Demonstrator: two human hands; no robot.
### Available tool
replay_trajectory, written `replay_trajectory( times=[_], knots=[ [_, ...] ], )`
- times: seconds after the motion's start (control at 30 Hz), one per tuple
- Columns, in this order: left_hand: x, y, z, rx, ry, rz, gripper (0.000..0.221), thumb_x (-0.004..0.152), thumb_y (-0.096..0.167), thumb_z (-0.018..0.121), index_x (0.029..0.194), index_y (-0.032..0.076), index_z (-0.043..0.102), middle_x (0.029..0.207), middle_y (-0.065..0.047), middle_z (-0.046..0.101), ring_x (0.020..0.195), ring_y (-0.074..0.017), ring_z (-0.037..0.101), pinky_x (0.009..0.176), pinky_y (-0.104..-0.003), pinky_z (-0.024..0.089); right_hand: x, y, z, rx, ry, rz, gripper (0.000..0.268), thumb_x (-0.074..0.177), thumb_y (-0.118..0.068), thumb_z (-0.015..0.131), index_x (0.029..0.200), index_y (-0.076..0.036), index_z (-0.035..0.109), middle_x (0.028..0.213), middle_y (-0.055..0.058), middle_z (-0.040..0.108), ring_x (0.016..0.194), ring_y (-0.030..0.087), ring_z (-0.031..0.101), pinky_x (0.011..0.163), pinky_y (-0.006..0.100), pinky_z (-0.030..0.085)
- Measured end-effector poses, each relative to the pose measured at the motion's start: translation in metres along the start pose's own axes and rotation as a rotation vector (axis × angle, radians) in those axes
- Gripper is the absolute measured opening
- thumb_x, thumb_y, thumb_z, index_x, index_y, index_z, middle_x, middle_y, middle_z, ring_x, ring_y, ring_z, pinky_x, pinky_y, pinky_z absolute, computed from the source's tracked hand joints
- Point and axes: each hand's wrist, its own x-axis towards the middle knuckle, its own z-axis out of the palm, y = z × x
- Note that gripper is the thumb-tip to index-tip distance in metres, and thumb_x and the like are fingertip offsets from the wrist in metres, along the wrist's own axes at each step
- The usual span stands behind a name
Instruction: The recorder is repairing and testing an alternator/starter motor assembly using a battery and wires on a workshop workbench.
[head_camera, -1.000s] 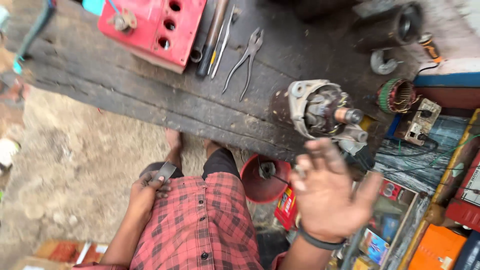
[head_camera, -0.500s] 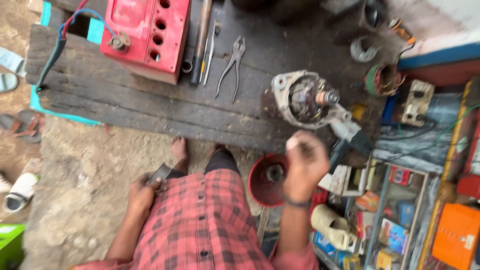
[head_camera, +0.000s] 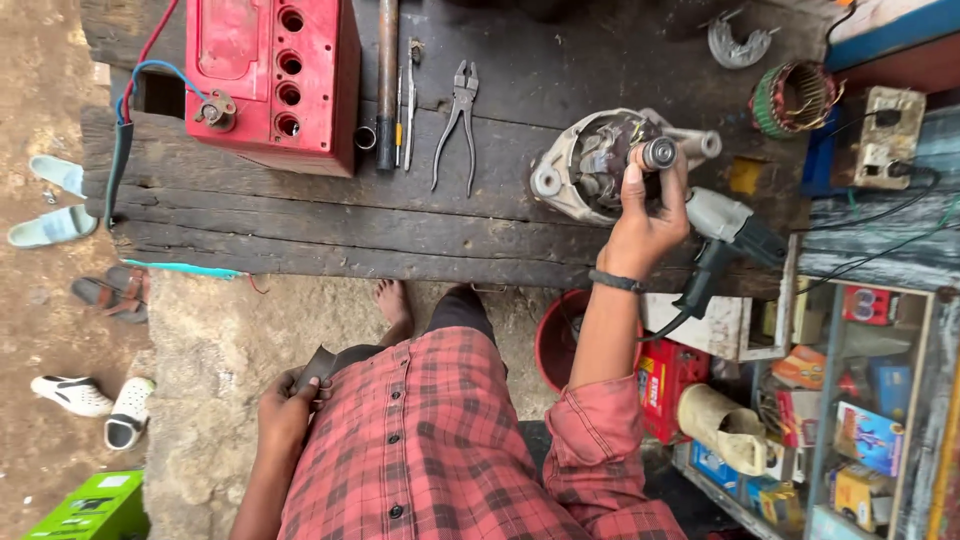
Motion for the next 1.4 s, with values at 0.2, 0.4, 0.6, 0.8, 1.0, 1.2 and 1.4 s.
replay_trajectory(
  times=[0.2, 0.4, 0.6, 0.8, 1.0, 1.2, 1.4],
  knots=[
    [0.000, 0.014, 0.001, 0.017, -0.014, -0.030, 0.029, 0.096, 0.001, 0.061, 0.124, -0.008, 0.063, 0.093, -0.013, 0.074, 0.074, -0.0156, 0.066, 0.066, -0.028, 0.050, -0.004, 0.003, -0.002, 0.060, -0.001, 0.007, 0.028, 0.100, 0.005, 0.074, 0.128, 0.007, 0.072, 0.136, 0.004, 0.065, 0.126, 0.017, 0.059, 0.121, 0.035, 0.042],
    [0.003, 0.027, 0.007, 0.036, -0.033, -0.012, 0.031, 0.097, 0.002, 0.060, 0.127, -0.007, 0.061, 0.094, -0.014, 0.074, 0.073, -0.0160, 0.065, 0.065, -0.028, 0.049, -0.003, 0.011, -0.005, 0.084, -0.002, -0.021, 0.036, 0.099, 0.006, 0.073, 0.134, 0.006, 0.068, 0.146, 0.005, 0.061, 0.136, 0.018, 0.054, 0.124, 0.036, 0.037],
    [0.005, 0.031, 0.008, 0.008, -0.041, 0.022, 0.029, 0.098, 0.001, 0.059, 0.125, -0.009, 0.063, 0.094, -0.014, 0.073, 0.074, -0.0166, 0.066, 0.065, -0.029, 0.050, -0.003, 0.020, -0.008, 0.067, 0.048, 0.045, 0.041, 0.099, 0.004, 0.072, 0.139, 0.002, 0.064, 0.152, 0.006, 0.057, 0.140, 0.019, 0.054, 0.123, 0.037, 0.040],
    [0.009, 0.029, 0.008, 0.004, -0.041, 0.030, 0.028, 0.097, 0.000, 0.058, 0.124, -0.007, 0.063, 0.094, -0.014, 0.072, 0.073, -0.0181, 0.066, 0.063, -0.031, 0.051, -0.002, 0.032, -0.010, 0.163, 0.081, 0.080, 0.044, 0.097, 0.010, 0.071, 0.140, 0.002, 0.064, 0.152, 0.007, 0.058, 0.140, 0.020, 0.054, 0.123, 0.038, 0.039],
    [0.013, 0.017, 0.007, -0.015, -0.044, 0.045, 0.027, 0.097, 0.001, 0.057, 0.123, -0.008, 0.062, 0.094, -0.014, 0.073, 0.072, -0.0180, 0.066, 0.063, -0.030, 0.051, -0.001, 0.027, -0.008, 0.137, 0.093, 0.101, 0.048, 0.095, 0.011, 0.071, 0.141, 0.002, 0.062, 0.152, 0.008, 0.057, 0.144, 0.020, 0.050, 0.126, 0.038, 0.035],
    [0.007, 0.024, 0.011, -0.015, -0.019, 0.030, 0.028, 0.097, 0.000, 0.058, 0.123, -0.008, 0.063, 0.094, -0.014, 0.072, 0.072, -0.0180, 0.066, 0.062, -0.030, 0.050, -0.001, 0.025, -0.008, 0.126, 0.093, 0.091, 0.046, 0.096, 0.010, 0.071, 0.141, 0.002, 0.063, 0.154, 0.010, 0.056, 0.146, 0.023, 0.050, 0.127, 0.040, 0.035],
    [0.004, 0.029, 0.017, 0.017, -0.027, 0.024, 0.028, 0.097, 0.001, 0.058, 0.123, -0.007, 0.063, 0.094, -0.014, 0.072, 0.072, -0.0175, 0.066, 0.062, -0.030, 0.050, -0.001, 0.025, -0.003, 0.169, 0.151, 0.117, 0.049, 0.091, 0.015, 0.068, 0.138, 0.002, 0.064, 0.152, 0.011, 0.058, 0.143, 0.024, 0.053, 0.125, 0.041, 0.038]
  ],
)
